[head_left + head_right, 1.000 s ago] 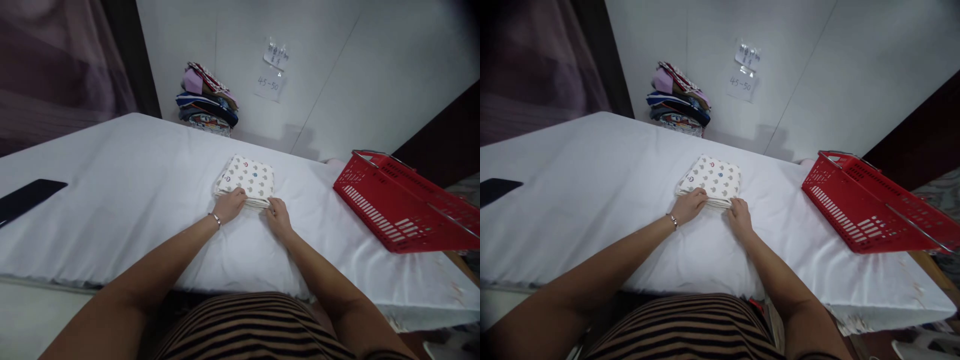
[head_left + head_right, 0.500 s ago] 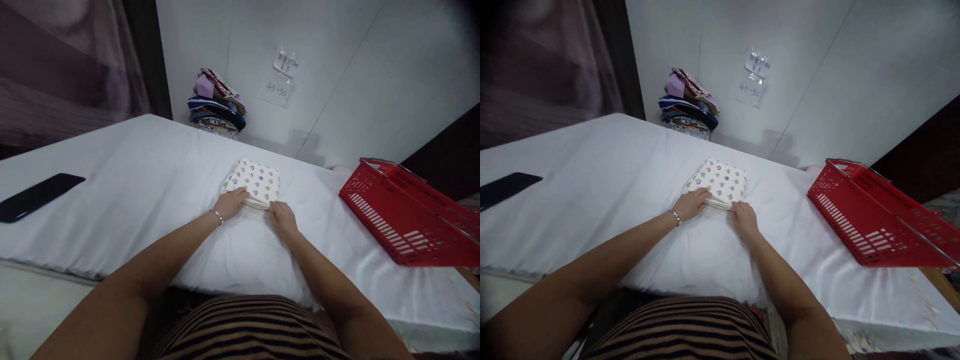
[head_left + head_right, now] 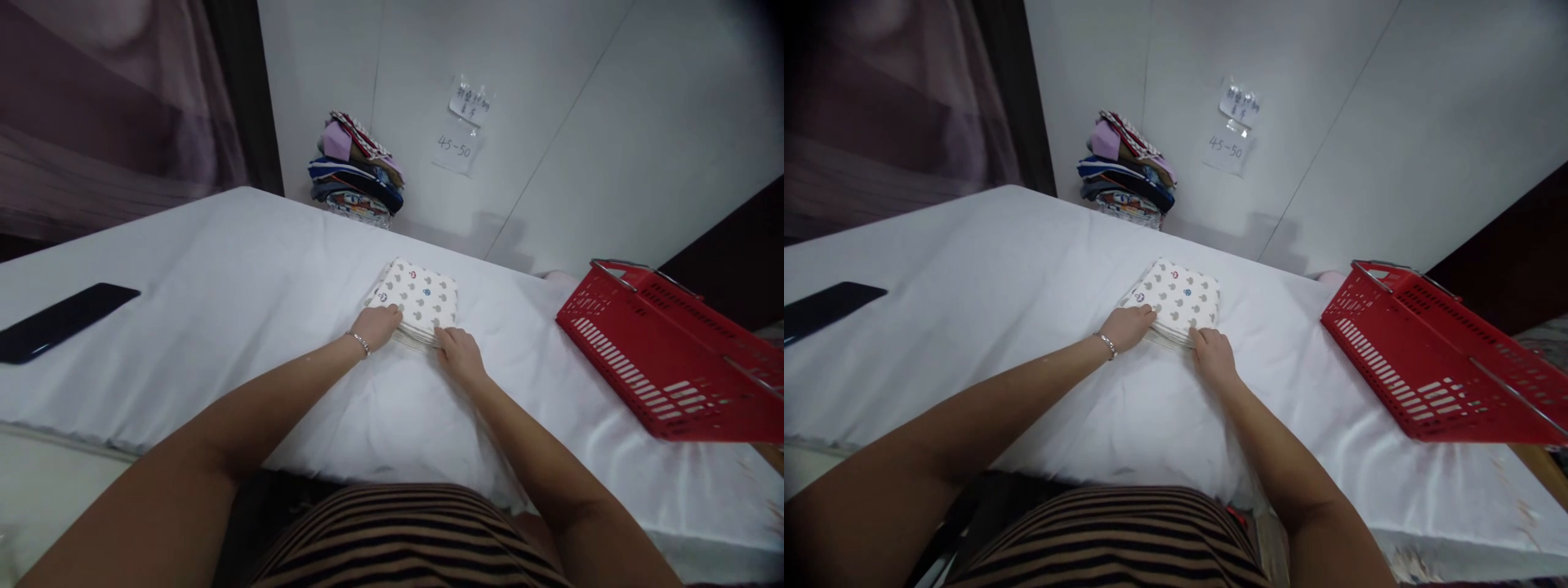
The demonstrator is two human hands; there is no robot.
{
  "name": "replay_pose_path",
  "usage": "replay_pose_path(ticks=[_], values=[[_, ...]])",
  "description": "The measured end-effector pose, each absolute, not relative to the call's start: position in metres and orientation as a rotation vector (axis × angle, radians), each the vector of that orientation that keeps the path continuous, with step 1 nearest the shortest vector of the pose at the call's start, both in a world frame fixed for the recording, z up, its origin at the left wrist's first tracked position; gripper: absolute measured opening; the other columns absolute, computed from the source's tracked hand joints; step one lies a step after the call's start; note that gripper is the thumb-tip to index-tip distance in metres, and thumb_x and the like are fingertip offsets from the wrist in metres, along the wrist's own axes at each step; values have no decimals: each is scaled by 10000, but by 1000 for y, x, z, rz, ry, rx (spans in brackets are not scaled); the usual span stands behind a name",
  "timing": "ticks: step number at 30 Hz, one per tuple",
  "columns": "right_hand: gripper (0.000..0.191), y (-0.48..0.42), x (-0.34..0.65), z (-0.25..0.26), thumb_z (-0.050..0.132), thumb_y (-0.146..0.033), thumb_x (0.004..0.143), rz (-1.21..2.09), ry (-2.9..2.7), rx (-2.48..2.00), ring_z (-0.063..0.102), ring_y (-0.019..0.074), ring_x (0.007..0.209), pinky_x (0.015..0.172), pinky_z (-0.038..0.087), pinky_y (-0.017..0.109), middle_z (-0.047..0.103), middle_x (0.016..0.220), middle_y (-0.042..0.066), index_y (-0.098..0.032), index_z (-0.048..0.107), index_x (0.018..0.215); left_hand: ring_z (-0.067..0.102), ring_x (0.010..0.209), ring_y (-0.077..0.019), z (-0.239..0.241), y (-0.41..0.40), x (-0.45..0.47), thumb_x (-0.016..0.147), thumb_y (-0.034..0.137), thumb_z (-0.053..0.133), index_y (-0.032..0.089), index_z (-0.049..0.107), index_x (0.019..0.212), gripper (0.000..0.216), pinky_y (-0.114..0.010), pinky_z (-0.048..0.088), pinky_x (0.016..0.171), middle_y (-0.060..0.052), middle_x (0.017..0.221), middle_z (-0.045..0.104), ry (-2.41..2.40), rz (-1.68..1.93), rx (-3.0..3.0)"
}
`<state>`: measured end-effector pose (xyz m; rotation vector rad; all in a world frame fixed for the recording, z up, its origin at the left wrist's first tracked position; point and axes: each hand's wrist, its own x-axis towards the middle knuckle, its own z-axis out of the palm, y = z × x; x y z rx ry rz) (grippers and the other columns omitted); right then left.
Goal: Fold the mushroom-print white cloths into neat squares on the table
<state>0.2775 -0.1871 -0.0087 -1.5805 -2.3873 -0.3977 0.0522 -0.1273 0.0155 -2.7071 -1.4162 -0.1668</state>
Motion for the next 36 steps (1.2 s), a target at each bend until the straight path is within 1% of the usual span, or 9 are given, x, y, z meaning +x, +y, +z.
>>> replay_pose_path(ticks=[6,9,16,19,21,24,27,30,36], values=[[268,-181,276,-14,454,-200,877,-414,-2339,-1494,491,219,927,756,361,314,600,1042,102,-162,561,1120,570,901,-202,14,-120,48,895,114,340,173,553,1065,279,-310,417,658,-89,1061,582,-1269,-347,-2632],[227,-181,277,-17,452,-208,889,-390,-2324,-1509,494,210,909,762,358,308,605,1007,86,-173,573,1078,562,913,-188,3,-119,43,891,115,359,196,562,1070,283,-296,412,666,-71,1060,590,-1229,-324,-2663],[199,-178,276,-12,462,-205,874,-382,-2419,-1529,498,207,853,708,349,306,608,949,79,-178,590,1025,571,910,-181,1,-126,42,873,129,378,218,535,1141,322,-287,419,631,-56,1117,582,-1327,-327,-2694],[233,-176,277,-12,485,-232,873,-391,-2435,-1517,503,213,857,701,354,306,609,959,85,-174,577,1079,572,932,-172,5,-131,42,854,151,420,227,490,1190,352,-282,429,640,-49,1188,549,-1384,-421,-2710],[249,-174,278,-13,480,-247,884,-387,-2418,-1487,511,210,875,718,364,304,612,991,88,-174,566,1106,571,924,-165,4,-137,42,846,179,452,218,510,1140,302,-278,432,650,-51,1202,533,-1405,-503,-2715],[220,-174,279,-14,462,-244,898,-344,-2373,-1474,525,200,902,757,378,296,620,1012,79,-184,577,1076,568,865,-150,0,-147,45,873,231,442,193,564,978,165,-273,426,655,-56,1111,552,-1352,-599,-2745],[206,-174,279,-11,483,-255,891,-270,-2356,-1500,535,195,908,766,391,285,629,994,61,-190,579,1061,561,833,-145,-4,-155,56,901,258,409,186,596,852,207,-268,420,658,-48,973,575,-1235,-556,-2837],[216,-174,280,-6,497,-270,886,-193,-2354,-1511,542,189,926,775,406,273,633,994,50,-196,571,1076,565,867,-165,-5,-158,72,909,271,404,188,628,858,243,-274,423,677,-49,918,593,-1293,-477,-2848],[238,-174,283,-6,506,-256,875,-133,-2304,-1538,542,182,988,807,427,271,619,1074,53,-210,551,1103,586,877,-199,-8,-154,93,916,228,371,176,642,955,279,-306,438,686,-82,959,617,-1418,-408,-2769]])
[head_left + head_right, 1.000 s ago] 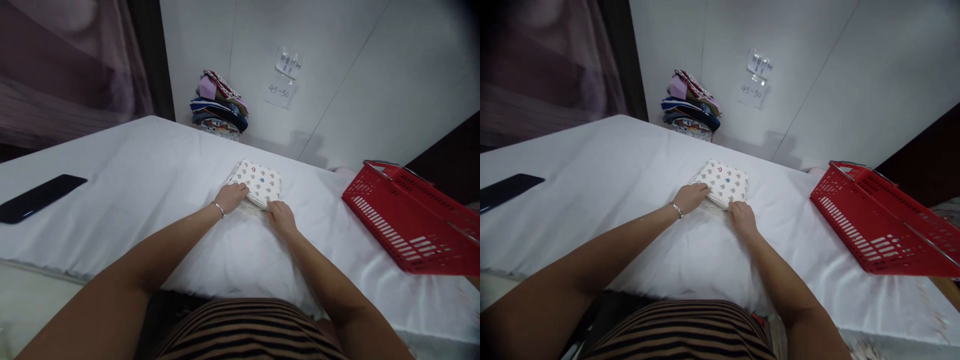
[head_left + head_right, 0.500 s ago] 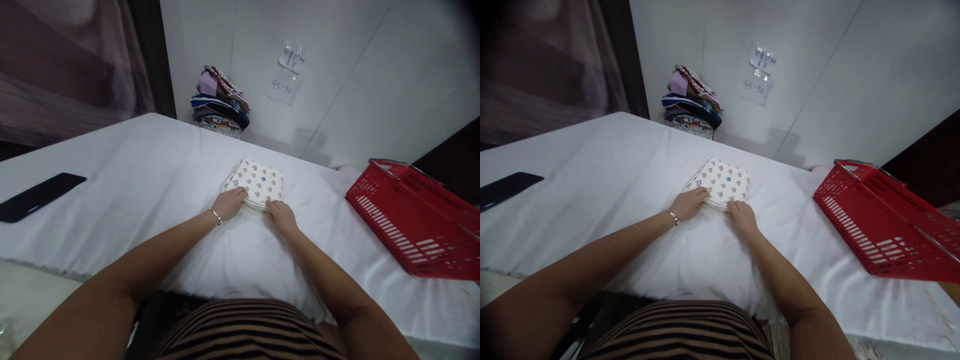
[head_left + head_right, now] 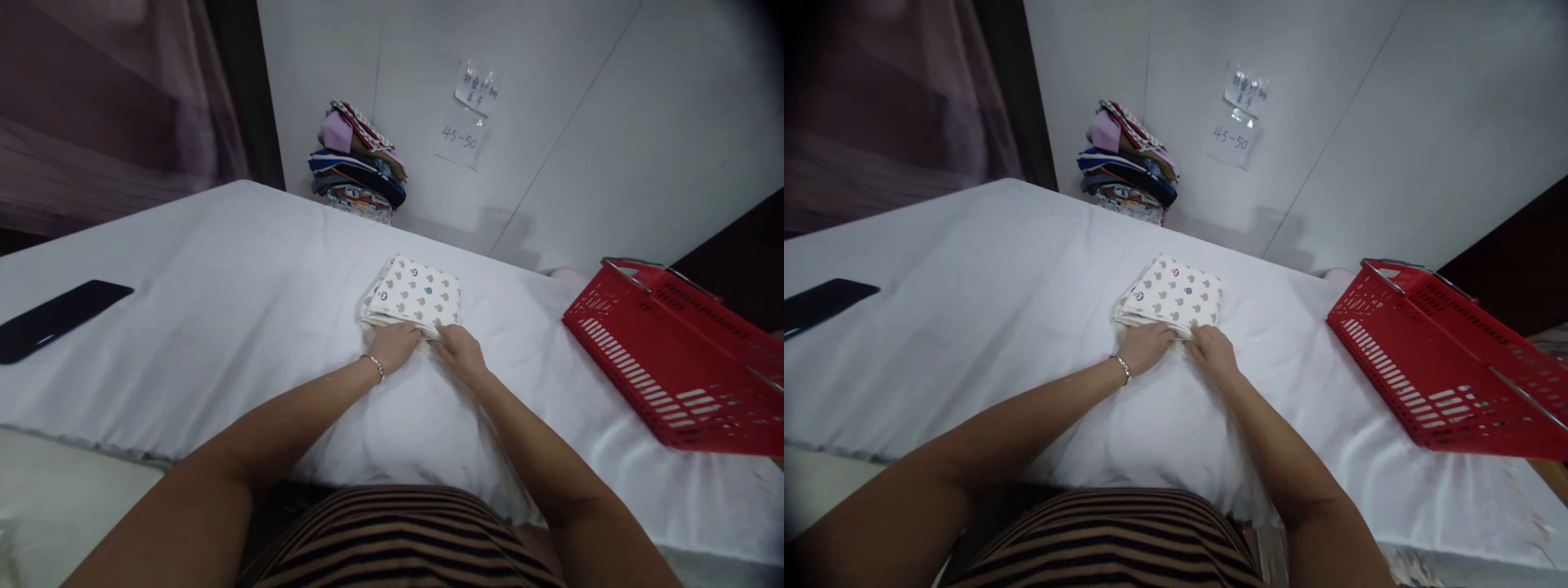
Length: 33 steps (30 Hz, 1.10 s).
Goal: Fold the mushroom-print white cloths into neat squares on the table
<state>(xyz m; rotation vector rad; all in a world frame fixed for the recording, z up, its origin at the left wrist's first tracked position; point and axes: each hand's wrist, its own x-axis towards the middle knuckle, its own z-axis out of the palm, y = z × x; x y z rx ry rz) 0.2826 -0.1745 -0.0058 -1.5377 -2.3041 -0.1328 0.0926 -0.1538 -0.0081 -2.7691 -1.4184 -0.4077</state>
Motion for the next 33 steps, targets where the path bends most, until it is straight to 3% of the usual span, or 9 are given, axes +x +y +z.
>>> replay_pose_path(ticks=[6,13,20,27,33], values=[[217,-175,280,-5,489,-264,889,-207,-2378,-1566,530,182,940,757,408,266,612,1013,53,-210,562,1086,587,896,-208,-10,-151,92,885,126,389,117,637,935,253,-314,445,717,-117,968,617,-1361,-320,-2813],[232,-178,274,-1,488,-236,881,-301,-2514,-1558,498,209,870,729,373,304,596,983,80,-191,573,1092,568,876,-187,-17,-152,77,915,155,340,137,624,864,289,-302,433,730,-87,878,618,-1153,-373,-2830],[371,-176,258,0,494,-234,875,-290,-2549,-1413,490,230,990,802,390,332,573,1134,114,-172,489,1241,586,873,-190,-26,-153,80,918,179,340,133,622,938,287,-310,446,736,-91,912,625,-1217,-362,-2816],[357,-163,251,-8,434,-166,887,-258,-2508,-1419,519,220,968,793,433,336,610,1059,107,-172,504,1237,638,863,-222,-16,-158,78,919,202,346,139,595,1056,291,-339,472,706,-123,967,652,-1537,-334,-2785],[332,-166,253,-6,420,-193,903,-193,-2498,-1408,521,218,964,808,435,341,611,1085,99,-179,525,1217,647,901,-237,-9,-155,67,926,358,360,150,631,999,349,-331,473,724,-127,968,686,-1805,-320,-2709]])
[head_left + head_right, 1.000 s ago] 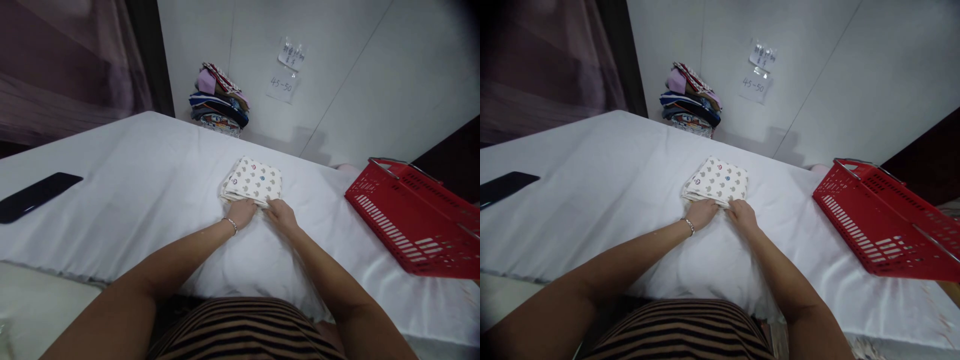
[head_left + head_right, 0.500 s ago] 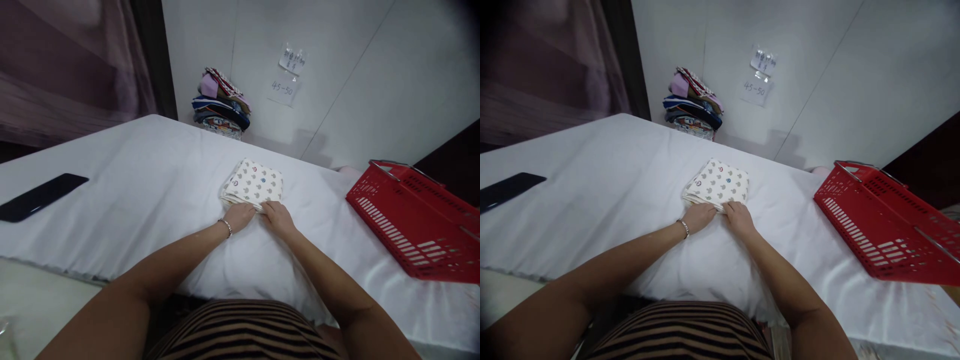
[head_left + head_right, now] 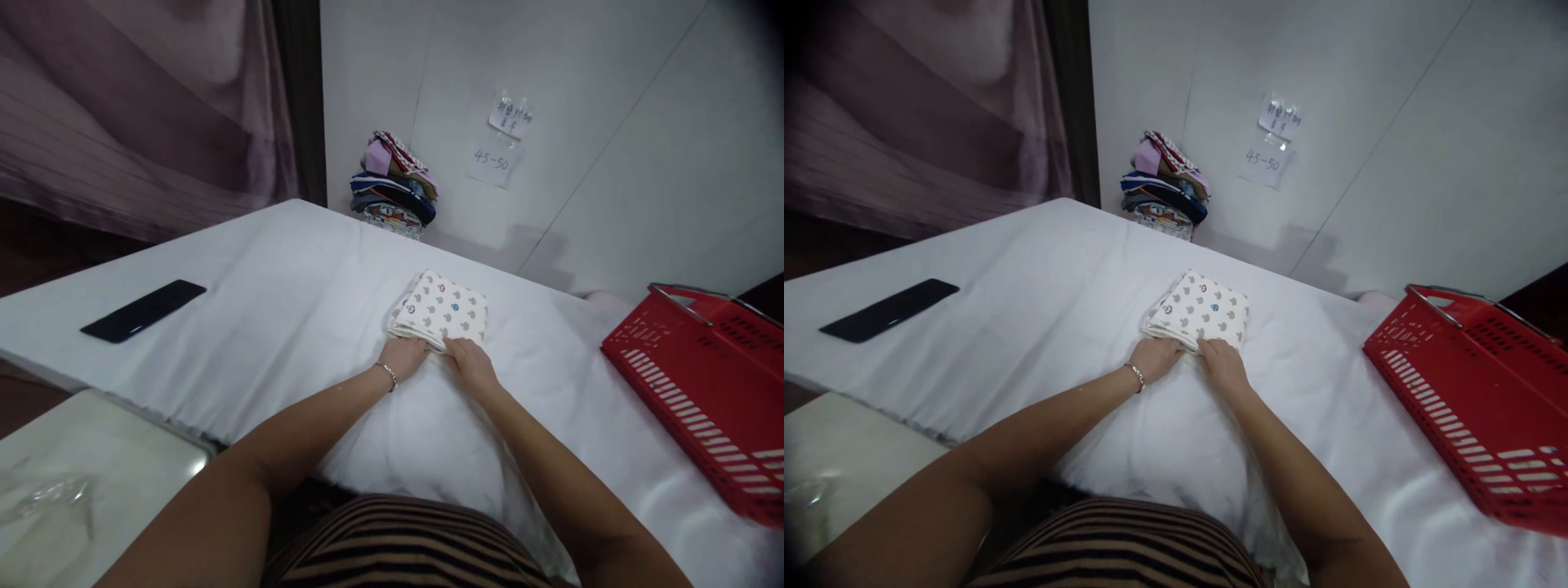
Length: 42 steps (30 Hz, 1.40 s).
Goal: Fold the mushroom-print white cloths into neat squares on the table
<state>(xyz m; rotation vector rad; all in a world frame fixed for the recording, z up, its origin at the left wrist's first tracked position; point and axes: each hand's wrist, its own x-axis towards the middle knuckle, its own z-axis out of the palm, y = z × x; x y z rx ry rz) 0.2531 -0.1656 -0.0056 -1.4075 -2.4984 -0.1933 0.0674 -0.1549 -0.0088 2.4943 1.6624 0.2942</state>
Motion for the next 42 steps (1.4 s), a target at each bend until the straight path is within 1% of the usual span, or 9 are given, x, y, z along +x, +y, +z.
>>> replay_pose_path(ticks=[7,11,14,17,20,23,28,38,42], values=[[304,-168,248,2,486,-216,877,-221,-2585,-1385,518,227,955,805,420,334,604,1066,93,-186,554,1171,647,877,-214,-4,-153,44,908,388,380,185,641,960,335,-287,446,676,-93,970,697,1708,327,2404],[322,-165,241,9,505,-240,874,-227,-2606,-1404,519,221,929,785,420,325,600,1055,96,-190,532,1191,631,832,-194,-8,-153,36,875,397,415,236,653,915,290,-266,417,639,-36,875,699,1753,539,2145],[341,-162,235,12,503,-260,882,-219,-2610,-1399,514,213,945,776,419,312,587,1077,91,-214,504,1220,588,675,-163,-11,-150,37,805,361,515,221,651,749,203,-243,378,566,-7,663,639,1611,775,1757],[356,-160,231,11,488,-262,891,-228,-2612,-1381,510,208,930,761,418,300,579,1072,83,-218,487,1244,411,420,-94,-10,-145,40,756,373,568,188,519,530,297,-226,277,433,28,458,464,1382,906,1245],[368,-158,231,4,462,-244,900,-268,-2622,-1365,506,207,899,753,416,301,569,1055,88,-214,484,1267,281,346,-49,-6,-141,40,771,445,536,189,453,574,333,-216,179,364,47,486,443,1254,964,968],[377,-158,232,-1,422,-235,913,-294,-2614,-1352,500,213,893,765,415,316,561,1052,98,-207,486,1283,265,344,-24,-3,-139,42,742,454,583,183,431,621,334,-193,143,343,61,514,438,1162,1053,762],[391,-160,230,-5,381,-234,928,-280,-2574,-1366,490,224,903,766,413,335,563,1057,105,-211,471,1308,284,345,-7,-2,-135,45,663,410,692,169,422,600,367,-174,131,331,71,495,435,1075,1196,533],[397,-161,225,-6,369,-204,921,-349,-2627,-1416,466,224,886,753,388,329,554,1053,116,-203,480,1303,334,351,-36,-11,-129,24,709,367,633,166,475,574,289,-194,202,360,50,475,469,1393,1100,664],[403,-160,225,-6,371,-199,915,-327,-2623,-1420,463,222,888,755,385,328,552,1050,112,-212,481,1303,432,447,-57,-10,-127,8,707,367,634,167,576,767,217,-197,328,437,12,667,593,1602,1213,806]])
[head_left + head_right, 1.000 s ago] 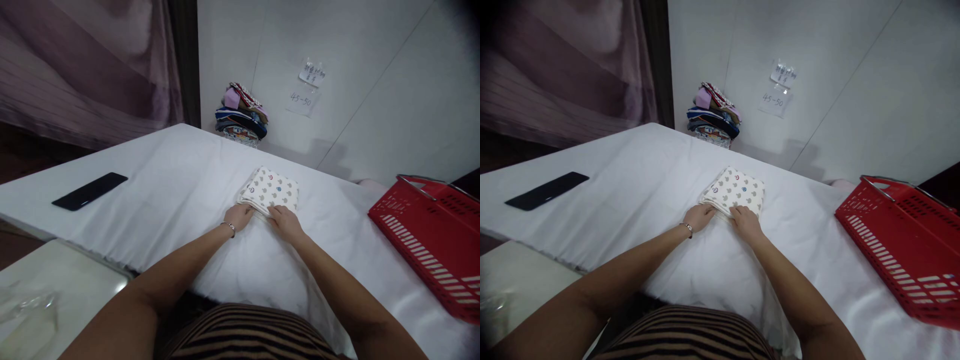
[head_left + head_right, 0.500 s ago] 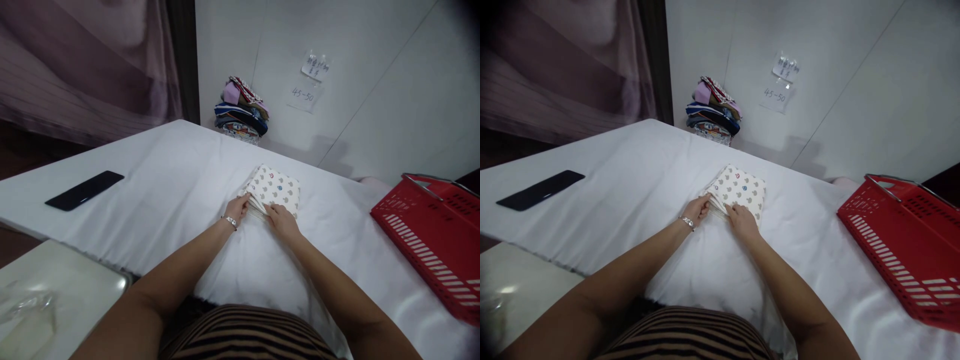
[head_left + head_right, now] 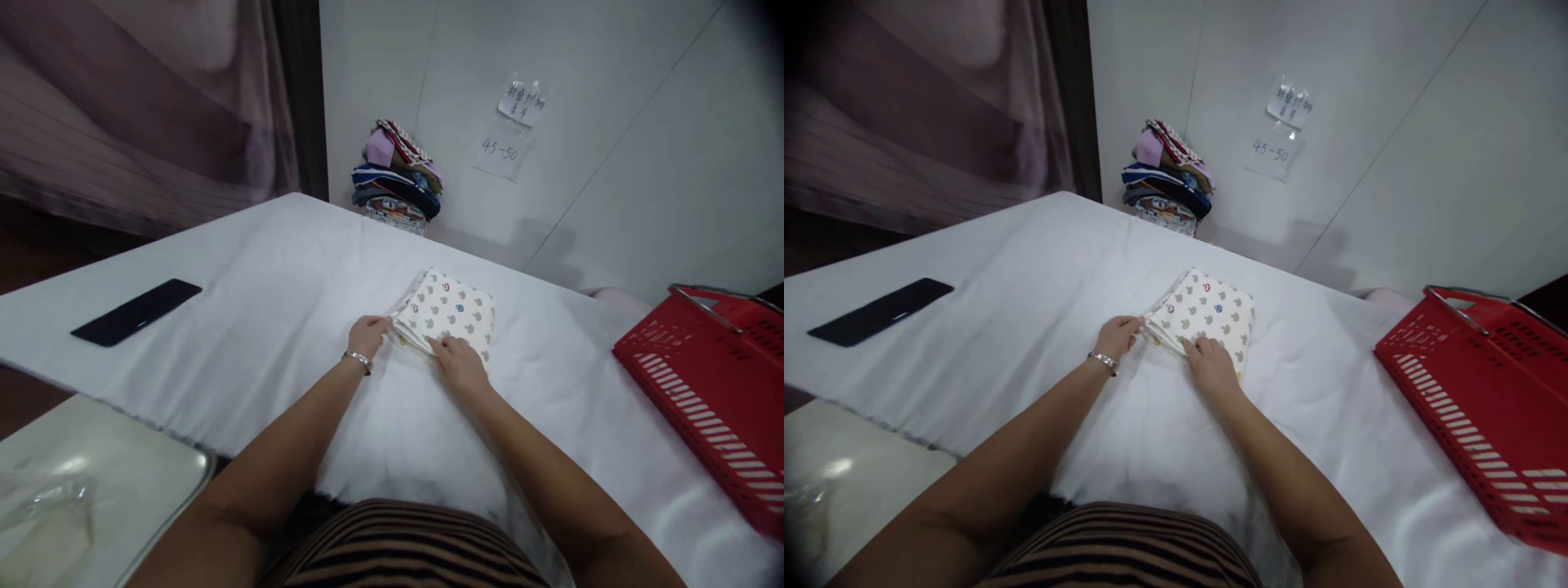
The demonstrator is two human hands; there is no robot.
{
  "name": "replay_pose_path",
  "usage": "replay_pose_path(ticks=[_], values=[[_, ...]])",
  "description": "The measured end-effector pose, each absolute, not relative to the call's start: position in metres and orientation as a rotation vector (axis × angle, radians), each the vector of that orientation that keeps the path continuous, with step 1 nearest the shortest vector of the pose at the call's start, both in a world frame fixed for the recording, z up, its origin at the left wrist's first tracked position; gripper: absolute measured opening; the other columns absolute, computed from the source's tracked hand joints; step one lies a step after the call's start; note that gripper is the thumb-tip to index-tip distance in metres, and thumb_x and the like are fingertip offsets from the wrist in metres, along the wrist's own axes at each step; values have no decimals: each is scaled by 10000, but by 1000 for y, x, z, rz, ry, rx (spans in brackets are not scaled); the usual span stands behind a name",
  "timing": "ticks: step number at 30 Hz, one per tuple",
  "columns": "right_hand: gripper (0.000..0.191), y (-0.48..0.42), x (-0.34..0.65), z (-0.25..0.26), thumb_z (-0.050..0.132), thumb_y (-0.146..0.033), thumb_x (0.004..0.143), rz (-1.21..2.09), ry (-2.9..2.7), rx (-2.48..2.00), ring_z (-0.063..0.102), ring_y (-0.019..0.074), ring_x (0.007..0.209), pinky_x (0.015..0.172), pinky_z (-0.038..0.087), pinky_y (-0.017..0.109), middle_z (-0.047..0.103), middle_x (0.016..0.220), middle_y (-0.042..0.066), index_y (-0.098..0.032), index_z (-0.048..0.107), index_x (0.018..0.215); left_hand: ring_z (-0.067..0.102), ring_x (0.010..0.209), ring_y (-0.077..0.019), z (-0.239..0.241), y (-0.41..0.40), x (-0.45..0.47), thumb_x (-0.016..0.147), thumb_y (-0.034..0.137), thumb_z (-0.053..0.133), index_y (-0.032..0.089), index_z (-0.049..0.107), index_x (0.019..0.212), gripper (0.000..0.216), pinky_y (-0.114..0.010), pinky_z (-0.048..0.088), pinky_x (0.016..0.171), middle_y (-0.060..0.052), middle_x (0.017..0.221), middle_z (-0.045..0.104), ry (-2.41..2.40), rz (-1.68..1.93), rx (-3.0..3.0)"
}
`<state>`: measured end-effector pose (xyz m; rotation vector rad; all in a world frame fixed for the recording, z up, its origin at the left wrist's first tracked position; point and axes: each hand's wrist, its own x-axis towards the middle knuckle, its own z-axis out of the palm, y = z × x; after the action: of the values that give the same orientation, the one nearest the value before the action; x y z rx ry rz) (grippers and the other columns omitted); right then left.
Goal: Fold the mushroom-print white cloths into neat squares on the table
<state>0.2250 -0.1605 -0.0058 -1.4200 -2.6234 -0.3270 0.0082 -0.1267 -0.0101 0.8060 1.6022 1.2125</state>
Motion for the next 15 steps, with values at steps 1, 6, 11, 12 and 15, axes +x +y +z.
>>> replay_pose_path(ticks=[1,6,11,12,15], values=[[401,-160,225,-6,369,-200,916,-323,-2622,-1415,462,223,890,757,385,328,552,1049,111,-210,483,1300,469,493,-66,-10,-126,5,710,376,632,171,586,843,249,-202,367,481,0,745,616,1651,1247,842],[401,-160,224,-6,371,-205,913,-317,-2619,-1400,460,227,880,750,384,334,550,1039,116,-199,489,1296,576,827,-158,-6,-127,2,730,533,579,185,617,942,410,-263,424,724,-47,982,628,1863,1084,1338],[395,-160,225,-3,383,-211,912,-295,-2638,-1402,460,229,888,768,382,336,554,1042,114,-195,496,1289,560,875,-177,5,-119,14,738,530,574,188,613,821,354,-268,401,732,-52,993,598,1942,769,1700],[397,-161,225,-4,385,-209,910,-289,-2635,-1402,459,229,890,773,382,337,554,1044,113,-195,495,1291,559,856,-169,7,-116,15,760,487,561,188,601,786,303,-265,398,722,-47,961,599,1946,767,1736],[413,-162,227,-7,396,-210,906,-282,-2604,-1403,455,235,904,781,382,345,550,1066,119,-189,478,1310,555,813,-151,8,-105,15,816,363,503,190,570,740,201,-259,386,699,-36,911,601,1975,860,1795]])
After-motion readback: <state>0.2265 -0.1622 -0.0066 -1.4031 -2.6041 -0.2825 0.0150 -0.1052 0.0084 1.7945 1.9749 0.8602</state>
